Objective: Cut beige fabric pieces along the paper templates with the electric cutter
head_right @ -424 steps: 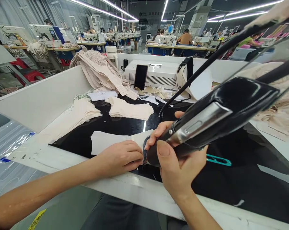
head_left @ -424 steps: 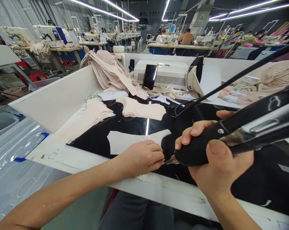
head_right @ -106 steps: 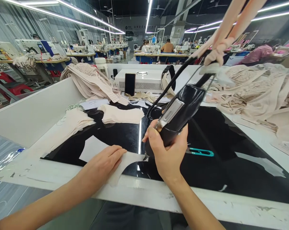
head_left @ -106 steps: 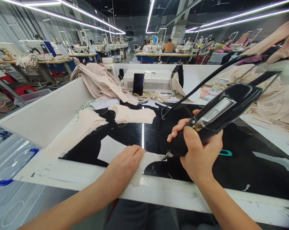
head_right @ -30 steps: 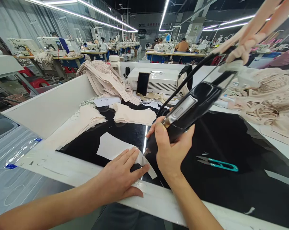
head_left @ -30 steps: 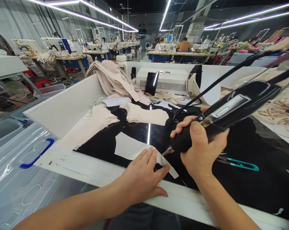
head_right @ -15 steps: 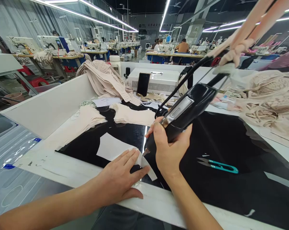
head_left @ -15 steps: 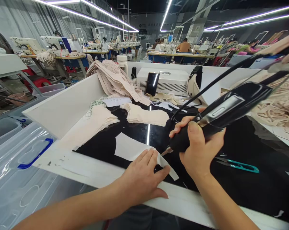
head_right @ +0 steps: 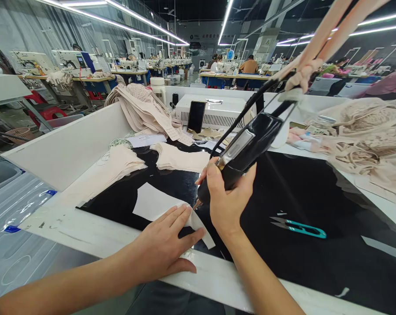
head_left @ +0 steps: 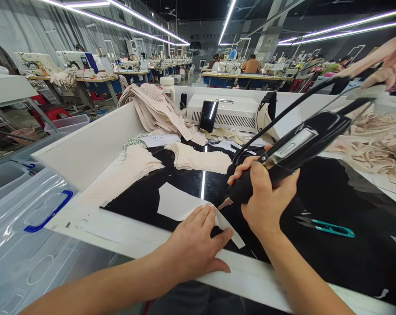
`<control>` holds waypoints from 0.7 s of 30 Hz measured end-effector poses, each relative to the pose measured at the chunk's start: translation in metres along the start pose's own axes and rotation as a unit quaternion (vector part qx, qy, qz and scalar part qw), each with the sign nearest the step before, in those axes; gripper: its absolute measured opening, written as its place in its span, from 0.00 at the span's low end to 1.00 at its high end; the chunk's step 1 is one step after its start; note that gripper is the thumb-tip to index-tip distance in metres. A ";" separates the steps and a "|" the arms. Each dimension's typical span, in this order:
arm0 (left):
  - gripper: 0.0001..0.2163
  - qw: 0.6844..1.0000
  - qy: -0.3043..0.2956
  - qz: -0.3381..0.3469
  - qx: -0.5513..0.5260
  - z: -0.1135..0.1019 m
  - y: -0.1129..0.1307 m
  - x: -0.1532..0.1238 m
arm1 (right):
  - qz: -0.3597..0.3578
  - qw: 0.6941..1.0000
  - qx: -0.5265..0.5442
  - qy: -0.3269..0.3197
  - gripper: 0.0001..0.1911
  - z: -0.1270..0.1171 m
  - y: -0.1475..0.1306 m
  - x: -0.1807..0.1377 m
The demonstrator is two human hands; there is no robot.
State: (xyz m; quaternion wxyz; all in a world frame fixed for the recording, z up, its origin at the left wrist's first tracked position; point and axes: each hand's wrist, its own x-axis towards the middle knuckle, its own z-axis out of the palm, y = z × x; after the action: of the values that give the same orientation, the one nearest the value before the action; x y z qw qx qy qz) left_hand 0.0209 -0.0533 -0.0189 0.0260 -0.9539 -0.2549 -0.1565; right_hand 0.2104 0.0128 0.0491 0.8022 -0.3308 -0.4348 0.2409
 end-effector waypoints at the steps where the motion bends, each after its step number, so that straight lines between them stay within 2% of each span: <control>1: 0.42 1.000 0.002 0.000 -0.004 0.000 -0.001 -0.001 | 0.000 1.000 -0.004 0.000 0.27 0.000 0.000 -0.001; 5: 0.37 0.999 0.013 0.002 -0.042 -0.007 -0.008 -0.003 | -0.004 1.000 -0.013 0.006 0.26 -0.001 -0.003 -0.003; 10: 0.30 0.995 0.018 -0.023 -0.095 -0.021 -0.017 -0.006 | 0.003 1.000 -0.009 0.005 0.31 -0.004 -0.010 -0.010; 21: 0.31 0.998 0.012 -0.006 -0.061 -0.012 -0.016 -0.011 | -0.008 1.000 -0.008 0.013 0.31 0.001 -0.009 -0.008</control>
State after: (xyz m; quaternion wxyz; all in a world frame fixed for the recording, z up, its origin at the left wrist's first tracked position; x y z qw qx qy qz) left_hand 0.0003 -0.0459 -0.0114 -0.0303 -0.9502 -0.2505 -0.1831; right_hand 0.2059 0.0016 0.0516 0.8070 -0.3364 -0.4290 0.2270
